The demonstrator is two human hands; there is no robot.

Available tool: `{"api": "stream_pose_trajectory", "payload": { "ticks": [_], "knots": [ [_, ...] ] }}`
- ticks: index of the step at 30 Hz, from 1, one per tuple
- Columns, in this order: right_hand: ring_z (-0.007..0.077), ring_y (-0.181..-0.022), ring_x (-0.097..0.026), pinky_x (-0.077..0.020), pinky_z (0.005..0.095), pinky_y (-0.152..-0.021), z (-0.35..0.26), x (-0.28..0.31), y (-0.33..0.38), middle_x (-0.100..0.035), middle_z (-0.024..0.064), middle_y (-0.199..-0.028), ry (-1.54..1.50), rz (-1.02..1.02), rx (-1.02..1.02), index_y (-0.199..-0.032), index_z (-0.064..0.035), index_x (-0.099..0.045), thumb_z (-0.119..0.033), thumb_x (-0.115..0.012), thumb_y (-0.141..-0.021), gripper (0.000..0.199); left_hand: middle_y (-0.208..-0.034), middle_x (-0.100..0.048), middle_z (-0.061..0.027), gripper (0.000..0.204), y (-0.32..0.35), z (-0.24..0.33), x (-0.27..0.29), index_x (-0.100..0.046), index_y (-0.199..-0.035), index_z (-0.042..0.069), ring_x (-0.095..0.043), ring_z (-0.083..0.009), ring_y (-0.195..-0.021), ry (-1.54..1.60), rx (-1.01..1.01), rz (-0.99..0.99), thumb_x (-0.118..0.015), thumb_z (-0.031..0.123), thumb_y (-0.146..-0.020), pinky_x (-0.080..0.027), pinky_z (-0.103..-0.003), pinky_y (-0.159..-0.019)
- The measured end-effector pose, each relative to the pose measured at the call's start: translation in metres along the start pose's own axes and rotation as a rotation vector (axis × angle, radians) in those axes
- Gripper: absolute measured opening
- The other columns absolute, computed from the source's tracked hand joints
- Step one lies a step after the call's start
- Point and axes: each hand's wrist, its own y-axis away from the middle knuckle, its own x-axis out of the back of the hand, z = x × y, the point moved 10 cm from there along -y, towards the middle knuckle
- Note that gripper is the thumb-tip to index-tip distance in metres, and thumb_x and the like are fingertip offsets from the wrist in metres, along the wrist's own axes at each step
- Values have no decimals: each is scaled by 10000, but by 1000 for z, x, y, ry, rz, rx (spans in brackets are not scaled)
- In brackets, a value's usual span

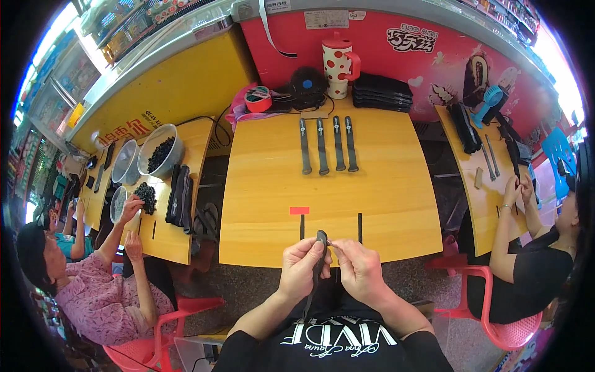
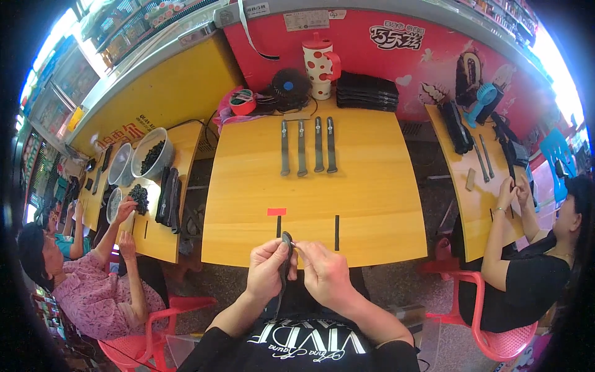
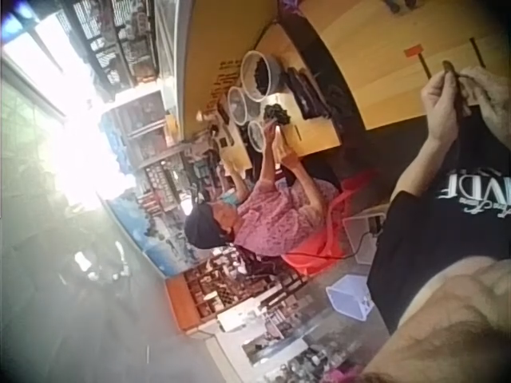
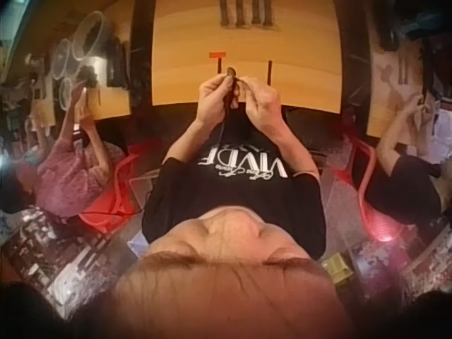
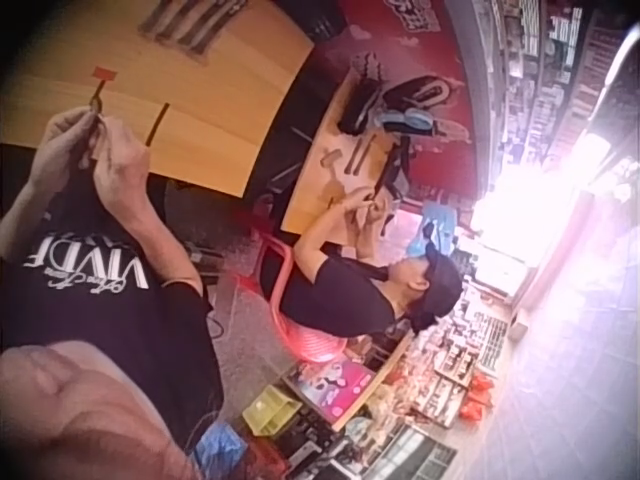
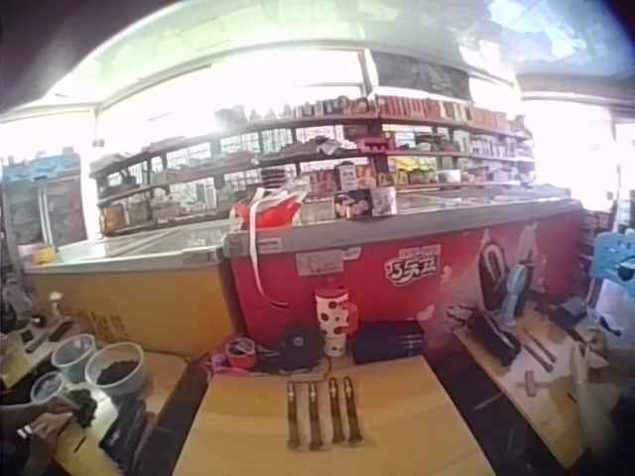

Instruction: Assembling small plastic or rubber components onto black straps.

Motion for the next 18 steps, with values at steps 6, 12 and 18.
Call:
{"api": "stream_pose_trajectory", "payload": {
  "ticks": [6, 12, 18],
  "knots": [
    [292, -684, -653, -505, 332, -562, -3, 1, 0, -638, 152, -806, 67, -37, 29, -1002, 12, -622, 93, -587, -829, 194, -754, -616, -52, 184, 0, 1, 0, -626, -1061, -16, -558, -98, -540, -55, -31, 12, -516, 112, -986, -465, -213, -499],
    [292, -659, -634, -492, 343, -552, -4, -1, 0, -614, 153, -772, 146, -84, 70, -936, 12, -611, 74, -606, -806, 144, -752, -624, -56, 89, 7, 22, -4, -648, -942, -37, -565, -103, -564, -548, -205, 72, -580, 19, -926, -465, -219, -509],
    [272, -552, -563, -423, 337, -481, 15, -2, -9, -573, 127, -683, -6, -173, -83, -803, -1, -602, -42, -681, -827, 93, -728, -612, -57, 107, 25, 56, -40, -639, -968, -60, -570, -92, -582, -1228, -799, 34, -619, 2, -883, -461, -216, -510]
  ]
}}
